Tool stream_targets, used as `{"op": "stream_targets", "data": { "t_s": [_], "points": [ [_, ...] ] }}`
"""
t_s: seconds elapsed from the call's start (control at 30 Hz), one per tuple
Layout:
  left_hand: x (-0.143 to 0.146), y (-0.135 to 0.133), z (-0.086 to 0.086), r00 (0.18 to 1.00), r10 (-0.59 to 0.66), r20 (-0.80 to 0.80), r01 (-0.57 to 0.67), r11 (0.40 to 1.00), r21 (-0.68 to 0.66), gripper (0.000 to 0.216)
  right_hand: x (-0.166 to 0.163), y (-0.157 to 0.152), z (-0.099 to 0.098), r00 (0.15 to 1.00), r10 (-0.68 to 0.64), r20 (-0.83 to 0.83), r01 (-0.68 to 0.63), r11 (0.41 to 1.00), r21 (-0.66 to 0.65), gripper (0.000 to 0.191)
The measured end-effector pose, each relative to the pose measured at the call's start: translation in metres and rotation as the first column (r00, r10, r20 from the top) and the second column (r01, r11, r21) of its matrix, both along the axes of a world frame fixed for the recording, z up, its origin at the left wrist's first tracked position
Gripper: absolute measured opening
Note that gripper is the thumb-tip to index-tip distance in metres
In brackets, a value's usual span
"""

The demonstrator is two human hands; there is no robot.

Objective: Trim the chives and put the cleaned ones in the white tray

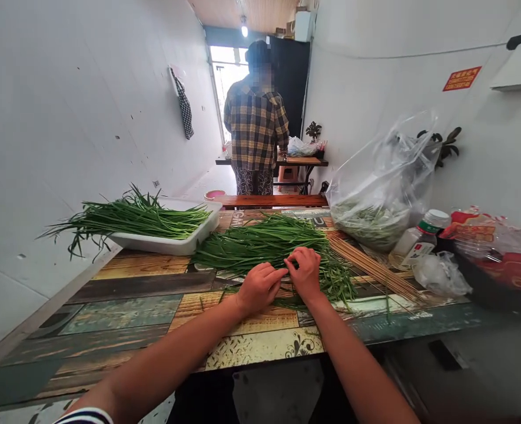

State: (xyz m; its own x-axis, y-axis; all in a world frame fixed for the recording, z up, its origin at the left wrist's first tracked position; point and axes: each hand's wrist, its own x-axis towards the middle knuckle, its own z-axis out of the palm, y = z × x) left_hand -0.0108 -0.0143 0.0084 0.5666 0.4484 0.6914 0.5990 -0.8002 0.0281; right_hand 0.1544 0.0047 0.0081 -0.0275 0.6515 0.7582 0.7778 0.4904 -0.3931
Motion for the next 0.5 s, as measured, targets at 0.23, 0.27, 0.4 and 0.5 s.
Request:
{"op": "stream_targets", "data": {
  "t_s": [0.23,0.27,0.4,0.5],
  "points": [
    [0.004,-0.010,0.004,0.924,-0.253,-0.288,0.224,0.966,-0.130,0.016,0.038,-0.012,0.033,0.998,0.031,0.048,-0.030,0.999,-0.021,0.019],
    [0.004,-0.012,0.006,0.918,-0.256,-0.304,0.217,0.964,-0.156,0.015,0.046,-0.015,0.042,1.000,0.017,0.018,-0.016,1.000,-0.010,0.024],
    [0.001,-0.015,0.012,0.918,-0.243,-0.314,0.177,0.958,-0.224,0.014,0.076,-0.019,0.059,0.996,-0.071,0.052,0.076,0.991,-0.109,0.036],
    [-0.001,-0.013,0.011,0.926,-0.253,-0.282,0.187,0.953,-0.238,0.019,0.095,-0.014,0.053,0.965,-0.121,0.231,0.175,0.957,-0.231,0.033]
  ]
}}
